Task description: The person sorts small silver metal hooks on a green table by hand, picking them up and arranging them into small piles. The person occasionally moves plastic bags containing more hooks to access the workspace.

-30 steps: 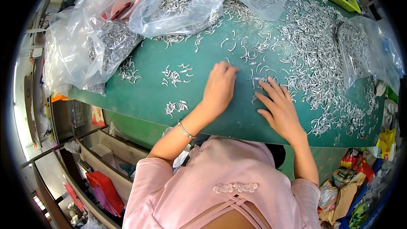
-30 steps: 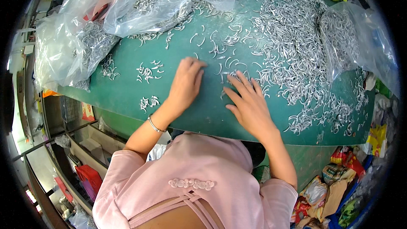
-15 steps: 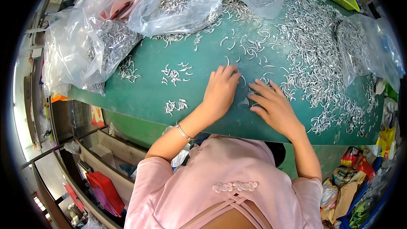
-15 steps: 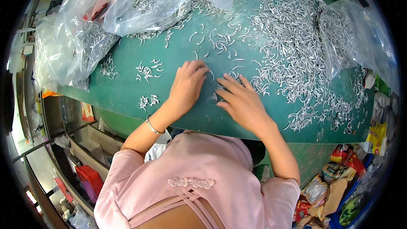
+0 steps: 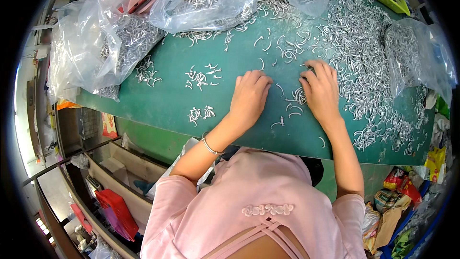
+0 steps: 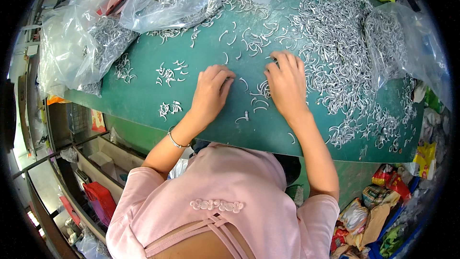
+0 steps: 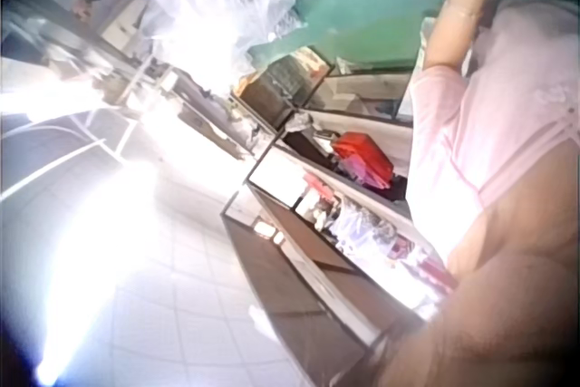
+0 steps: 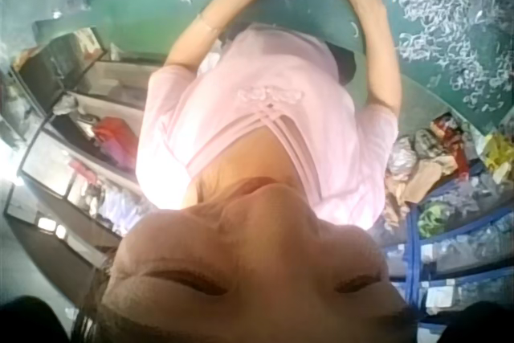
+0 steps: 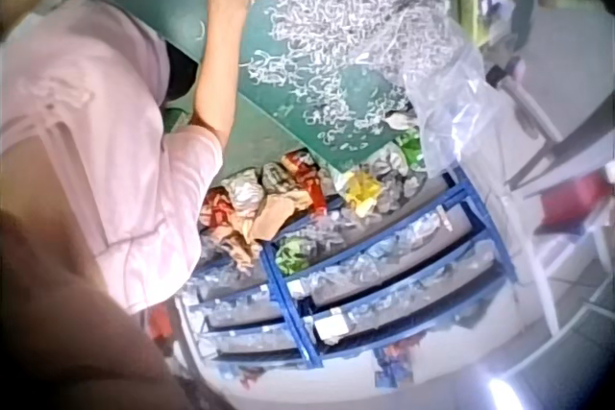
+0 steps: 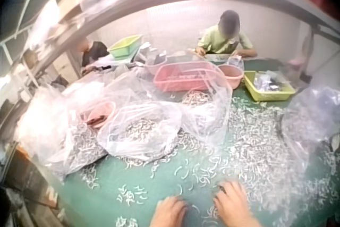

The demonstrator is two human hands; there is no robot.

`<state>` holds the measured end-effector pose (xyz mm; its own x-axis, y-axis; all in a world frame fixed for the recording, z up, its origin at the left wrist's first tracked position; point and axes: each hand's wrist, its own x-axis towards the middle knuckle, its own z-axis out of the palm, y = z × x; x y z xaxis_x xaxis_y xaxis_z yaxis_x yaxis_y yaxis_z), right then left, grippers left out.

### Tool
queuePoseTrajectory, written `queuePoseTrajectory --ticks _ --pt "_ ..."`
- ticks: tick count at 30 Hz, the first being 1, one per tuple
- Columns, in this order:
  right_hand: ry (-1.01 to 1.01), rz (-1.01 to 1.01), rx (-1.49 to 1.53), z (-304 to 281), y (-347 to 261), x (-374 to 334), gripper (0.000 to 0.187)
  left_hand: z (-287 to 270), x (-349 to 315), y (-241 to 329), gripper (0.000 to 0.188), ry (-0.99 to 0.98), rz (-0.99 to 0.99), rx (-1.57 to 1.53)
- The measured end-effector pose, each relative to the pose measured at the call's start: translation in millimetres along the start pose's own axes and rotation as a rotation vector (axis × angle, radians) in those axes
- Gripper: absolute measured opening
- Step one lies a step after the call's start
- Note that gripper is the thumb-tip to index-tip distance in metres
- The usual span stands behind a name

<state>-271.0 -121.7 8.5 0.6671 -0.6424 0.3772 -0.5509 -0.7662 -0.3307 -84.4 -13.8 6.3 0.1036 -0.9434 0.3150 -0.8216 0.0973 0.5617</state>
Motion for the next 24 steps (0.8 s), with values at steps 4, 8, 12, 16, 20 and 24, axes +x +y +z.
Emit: queuePoseTrajectory --ticks 4,8,12,16,20,24 --pt "0.054 0.190 0.259 -15 -4 -2 0.012 -14 3 5 0.017 -0.055 -0.216 -0.377" --pt "0.033 0.326 0.635 -26 -26 -11 0.011 -28 -6 4 0.018 -0.203 -0.614 -1.052" --pt "-0.087 0.202 0.656 -24 -53 -19 0.012 -24 -17 4 0.022 -0.323 -0.842 -1.469" --pt "-0.137 -0.029 0.547 -16 -62 -15 0.014 -24 -9 17 0.025 -0.239 -0.981 -1.618" --pt "-0.075 0.120 0.545 -16 -38 1 0.014 -16 -23 -6 0.029 -0.369 -0.907 -1.716" --pt "0.030 0.230 0.096 5 7 21 0.013 -6 -17 0 0.032 -0.367 -0.956 -1.812"
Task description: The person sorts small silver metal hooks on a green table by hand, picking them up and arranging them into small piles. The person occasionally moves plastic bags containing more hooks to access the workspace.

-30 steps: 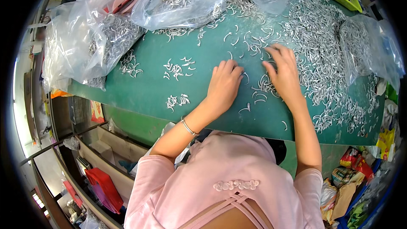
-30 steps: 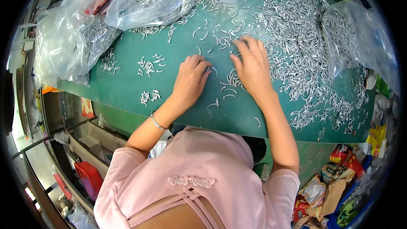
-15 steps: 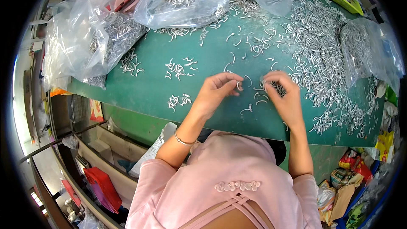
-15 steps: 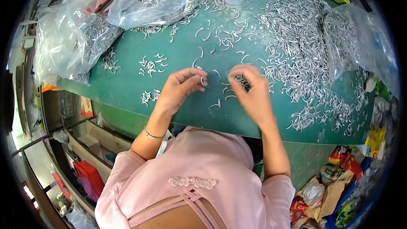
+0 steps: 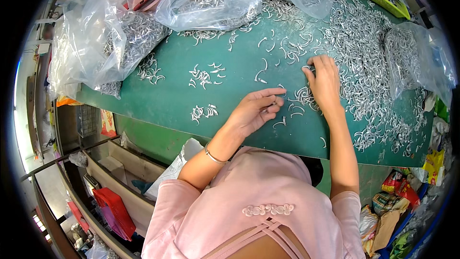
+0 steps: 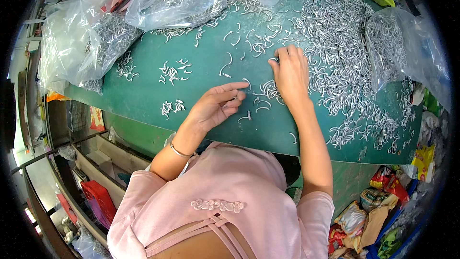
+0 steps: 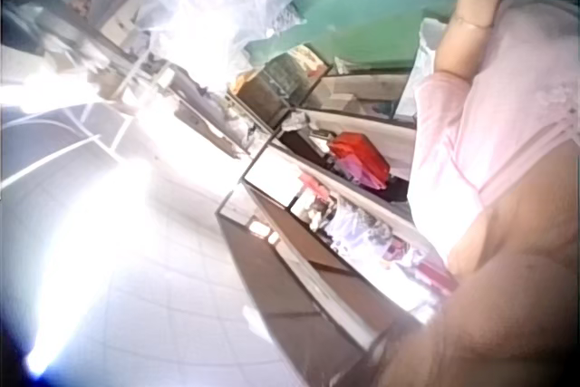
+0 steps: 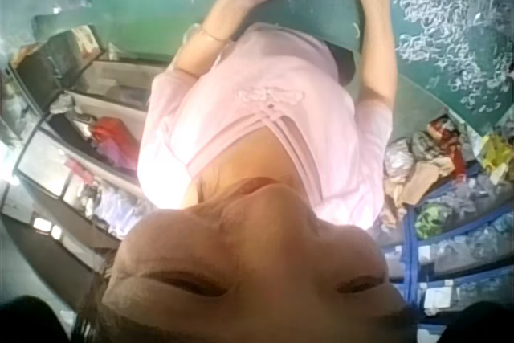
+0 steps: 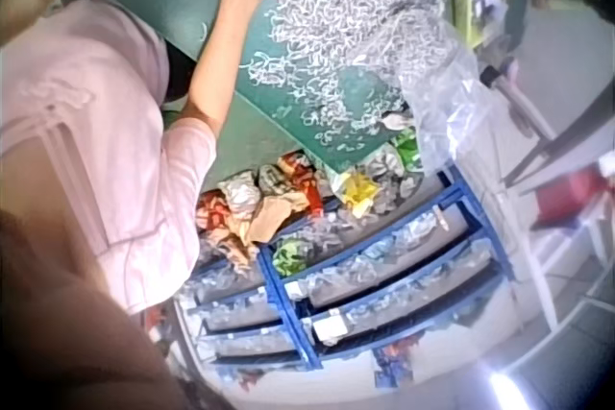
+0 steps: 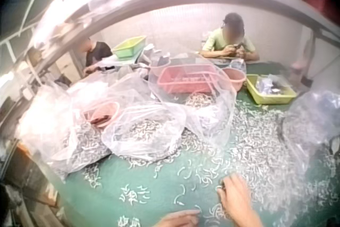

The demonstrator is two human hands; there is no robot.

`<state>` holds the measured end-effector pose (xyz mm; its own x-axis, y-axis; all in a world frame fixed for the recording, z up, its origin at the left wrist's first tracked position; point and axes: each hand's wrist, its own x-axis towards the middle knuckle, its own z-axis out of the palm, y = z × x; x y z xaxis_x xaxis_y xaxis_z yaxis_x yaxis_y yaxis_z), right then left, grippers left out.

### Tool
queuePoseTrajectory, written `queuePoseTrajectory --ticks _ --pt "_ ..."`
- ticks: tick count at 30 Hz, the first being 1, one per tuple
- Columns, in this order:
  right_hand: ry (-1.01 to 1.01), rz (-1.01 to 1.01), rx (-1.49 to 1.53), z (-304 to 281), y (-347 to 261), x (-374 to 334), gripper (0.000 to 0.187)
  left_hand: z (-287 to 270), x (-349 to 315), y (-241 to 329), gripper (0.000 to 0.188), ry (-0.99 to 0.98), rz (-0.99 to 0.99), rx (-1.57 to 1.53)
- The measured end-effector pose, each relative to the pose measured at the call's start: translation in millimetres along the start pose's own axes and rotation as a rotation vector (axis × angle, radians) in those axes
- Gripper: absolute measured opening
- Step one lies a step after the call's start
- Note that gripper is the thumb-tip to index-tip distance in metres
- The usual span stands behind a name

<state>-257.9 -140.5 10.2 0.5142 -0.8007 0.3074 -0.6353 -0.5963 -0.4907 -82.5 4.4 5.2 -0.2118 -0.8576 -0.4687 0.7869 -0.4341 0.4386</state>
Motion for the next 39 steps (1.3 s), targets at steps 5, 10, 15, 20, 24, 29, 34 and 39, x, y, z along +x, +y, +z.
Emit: queuePoseTrajectory --ticks 5,10,15,20,24,29,34,39 --pt "-0.207 -0.049 0.286 -9 -28 -9 0.011 44 2 11 0.032 0.246 0.023 -0.168" --pt "-0.008 -0.093 0.112 -2 -24 15 0.018 17 9 3 0.032 0.085 0.032 -0.079" --pt "-0.115 -0.082 -0.188 29 -7 21 0.053 20 10 1 0.032 0.071 0.032 -0.066" --pt "-0.468 -0.294 0.079 -15 -33 -27 0.046 13 -4 5 0.034 0.122 0.122 -0.165" --pt "-0.450 -0.318 0.149 -42 -24 -50 0.028 4 -14 7 0.033 0.100 0.166 -0.313" --pt "-0.101 0.073 0.395 -41 -14 -57 0.016 -3 -15 4 0.033 0.021 0.131 -0.367" --pt "-0.110 -0.050 0.259 -29 -40 -48 0.025 24 -14 1 0.032 0.284 0.157 -0.230" --pt "-0.169 -0.123 0.047 -23 -26 -59 0.029 -4 -18 2 0.025 -0.012 0.016 -0.573"
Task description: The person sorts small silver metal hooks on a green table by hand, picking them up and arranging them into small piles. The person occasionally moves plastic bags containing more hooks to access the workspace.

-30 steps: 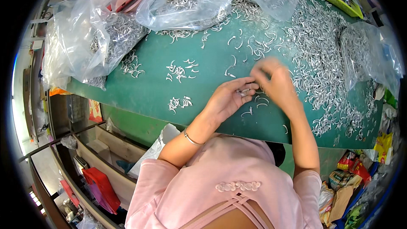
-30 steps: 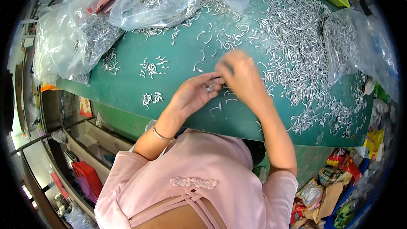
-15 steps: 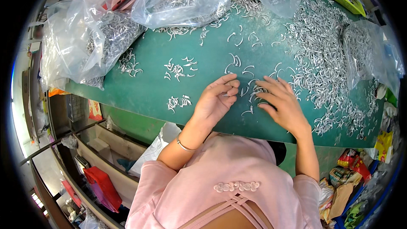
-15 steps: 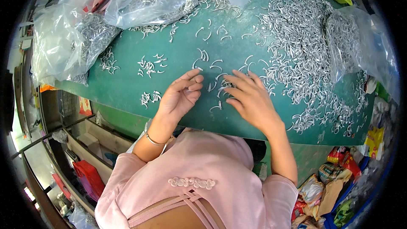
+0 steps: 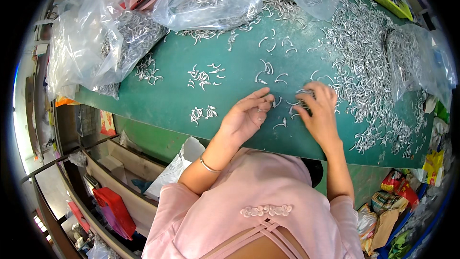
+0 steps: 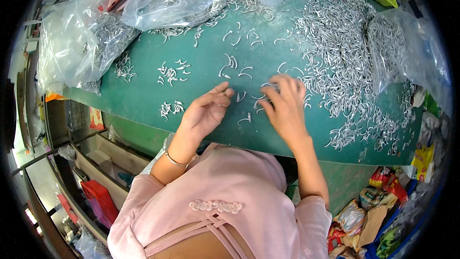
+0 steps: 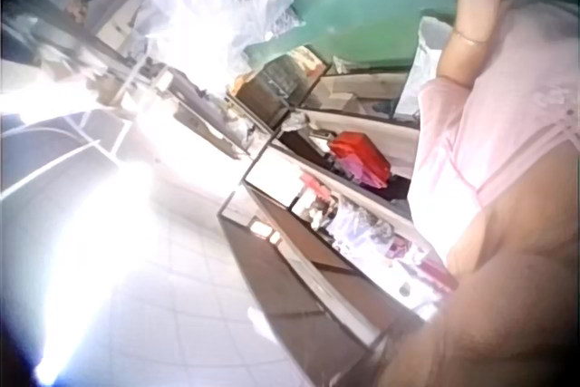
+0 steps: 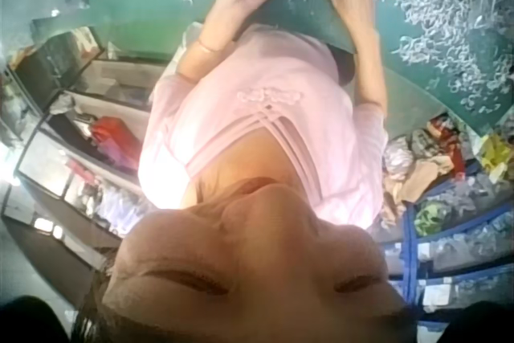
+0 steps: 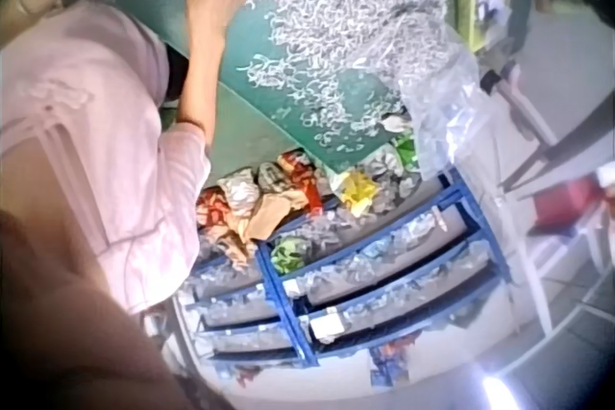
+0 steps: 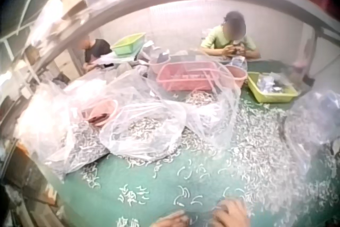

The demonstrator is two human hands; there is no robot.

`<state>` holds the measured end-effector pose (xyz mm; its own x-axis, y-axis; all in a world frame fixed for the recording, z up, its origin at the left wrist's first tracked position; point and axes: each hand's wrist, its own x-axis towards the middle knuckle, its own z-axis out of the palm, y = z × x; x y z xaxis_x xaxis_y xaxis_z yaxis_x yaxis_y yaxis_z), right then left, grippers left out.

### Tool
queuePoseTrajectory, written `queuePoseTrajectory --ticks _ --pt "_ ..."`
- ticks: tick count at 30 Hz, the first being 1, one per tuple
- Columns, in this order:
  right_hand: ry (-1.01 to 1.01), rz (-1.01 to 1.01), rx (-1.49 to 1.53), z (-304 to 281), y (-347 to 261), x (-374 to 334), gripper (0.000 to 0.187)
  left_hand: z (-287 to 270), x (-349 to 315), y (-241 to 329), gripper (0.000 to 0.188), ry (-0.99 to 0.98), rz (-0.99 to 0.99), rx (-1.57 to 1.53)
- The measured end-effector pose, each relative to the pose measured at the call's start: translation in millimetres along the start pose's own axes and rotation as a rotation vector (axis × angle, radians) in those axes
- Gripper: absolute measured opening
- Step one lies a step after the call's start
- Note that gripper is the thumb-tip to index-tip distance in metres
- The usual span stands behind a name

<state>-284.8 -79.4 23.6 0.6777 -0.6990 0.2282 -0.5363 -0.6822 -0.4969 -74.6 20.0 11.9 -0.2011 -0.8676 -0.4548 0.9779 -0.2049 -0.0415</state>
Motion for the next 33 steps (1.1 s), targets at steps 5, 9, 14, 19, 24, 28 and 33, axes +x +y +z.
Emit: queuePoseTrajectory --ticks 5,9,14,19,24,28,33 --pt "0.043 0.129 0.320 -5 12 26 0.026 -13 -3 -2 0.027 -0.287 -0.256 -0.484" --pt "0.218 0.068 0.165 23 25 77 0.032 3 0 -22 0.032 0.084 -0.019 -0.045" --pt "0.032 -0.073 -0.125 35 25 80 0.033 -2 -9 -13 0.034 0.029 0.094 0.147" --pt "0.095 0.005 0.017 15 27 56 0.024 -3 -14 -6 0.041 0.122 0.167 0.046" --pt "0.229 0.166 -0.202 11 25 68 0.024 -3 -8 -14 0.041 0.075 0.172 0.089" --pt "0.174 -0.026 -0.192 19 25 66 0.021 -4 -3 -20 0.041 0.014 0.148 0.053" --pt "0.204 0.056 -0.042 8 23 60 0.012 -6 -5 -20 0.035 0.024 0.133 0.084"
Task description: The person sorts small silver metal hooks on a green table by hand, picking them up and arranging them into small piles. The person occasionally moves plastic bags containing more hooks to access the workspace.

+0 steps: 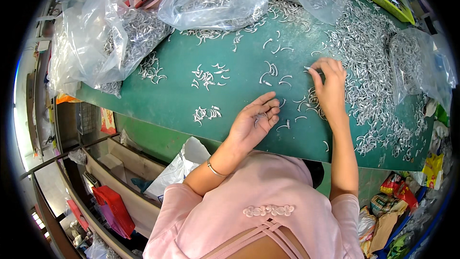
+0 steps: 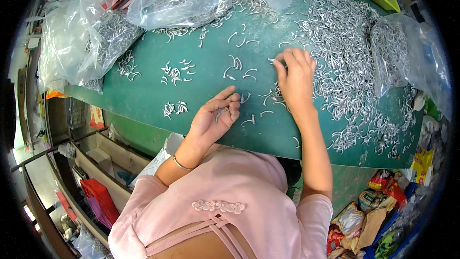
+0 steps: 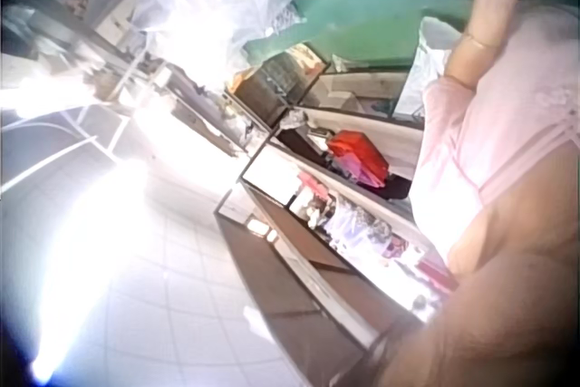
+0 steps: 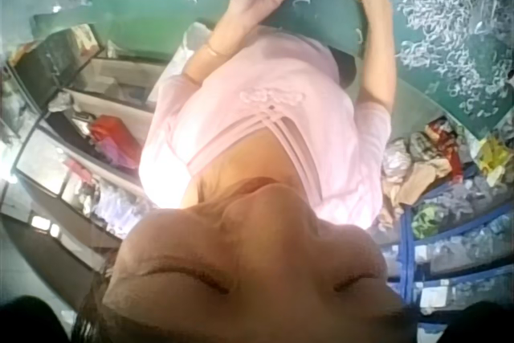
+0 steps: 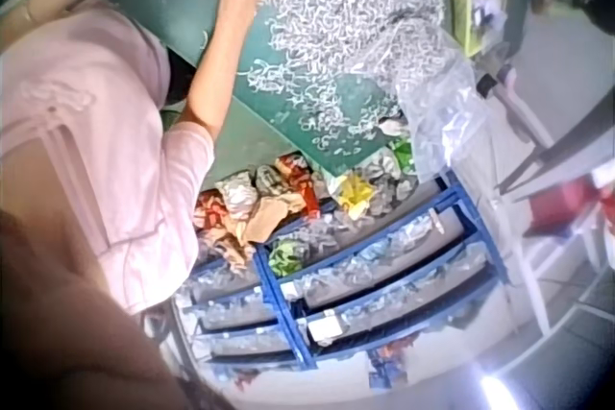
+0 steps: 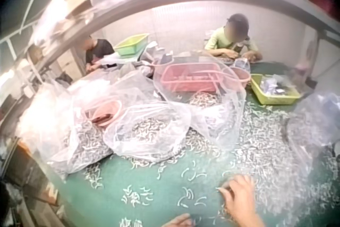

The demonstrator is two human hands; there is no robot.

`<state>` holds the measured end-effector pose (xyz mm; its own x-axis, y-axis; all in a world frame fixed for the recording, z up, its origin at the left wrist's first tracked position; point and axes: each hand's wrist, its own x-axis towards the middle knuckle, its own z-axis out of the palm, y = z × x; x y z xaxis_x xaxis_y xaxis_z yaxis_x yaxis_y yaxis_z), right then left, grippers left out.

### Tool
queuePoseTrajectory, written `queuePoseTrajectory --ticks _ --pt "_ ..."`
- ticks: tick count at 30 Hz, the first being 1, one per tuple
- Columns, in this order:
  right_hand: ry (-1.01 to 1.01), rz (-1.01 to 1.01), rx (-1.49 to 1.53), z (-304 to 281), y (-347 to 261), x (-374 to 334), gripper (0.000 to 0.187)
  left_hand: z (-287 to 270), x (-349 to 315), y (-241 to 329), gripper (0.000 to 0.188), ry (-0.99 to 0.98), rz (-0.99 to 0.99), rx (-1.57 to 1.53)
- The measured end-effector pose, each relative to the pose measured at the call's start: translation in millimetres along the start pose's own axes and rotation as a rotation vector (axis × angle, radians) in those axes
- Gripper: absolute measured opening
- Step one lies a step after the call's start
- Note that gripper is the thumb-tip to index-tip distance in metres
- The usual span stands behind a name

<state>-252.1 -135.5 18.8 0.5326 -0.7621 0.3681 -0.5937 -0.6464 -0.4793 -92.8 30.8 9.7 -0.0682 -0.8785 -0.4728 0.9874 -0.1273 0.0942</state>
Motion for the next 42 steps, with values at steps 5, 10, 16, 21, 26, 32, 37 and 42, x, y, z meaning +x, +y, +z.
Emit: queuePoseTrajectory --ticks 5,10,16,21,26,32,37,42 --pt "-0.281 -0.032 0.424 -24 -40 -20 0.014 56 -3 -5 0.031 0.287 -0.028 0.165" --pt "-0.112 0.031 0.255 -22 -30 -22 0.030 -8 -14 7 0.035 -0.028 -0.096 0.138" --pt "-0.337 -0.176 0.085 -19 -20 -53 0.037 9 -25 8 0.038 0.222 -0.011 0.191" --pt "-0.312 -0.174 0.155 -16 -32 -49 0.045 8 -22 3 0.041 0.251 0.011 0.154" --pt "-0.456 -0.317 0.074 -3 -42 -57 0.048 6 -24 5 0.042 0.227 0.083 0.166" --pt "-0.031 -0.076 0.164 3 -26 -34 0.022 -3 -22 4 0.041 0.178 0.177 0.152" --pt "-0.104 -0.195 0.097 47 -60 -17 0.012 -4 -20 3 0.045 0.181 0.194 0.159" --pt "-0.203 -0.155 0.201 27 -66 -28 0.013 18 -23 0 0.049 0.233 0.254 0.218"
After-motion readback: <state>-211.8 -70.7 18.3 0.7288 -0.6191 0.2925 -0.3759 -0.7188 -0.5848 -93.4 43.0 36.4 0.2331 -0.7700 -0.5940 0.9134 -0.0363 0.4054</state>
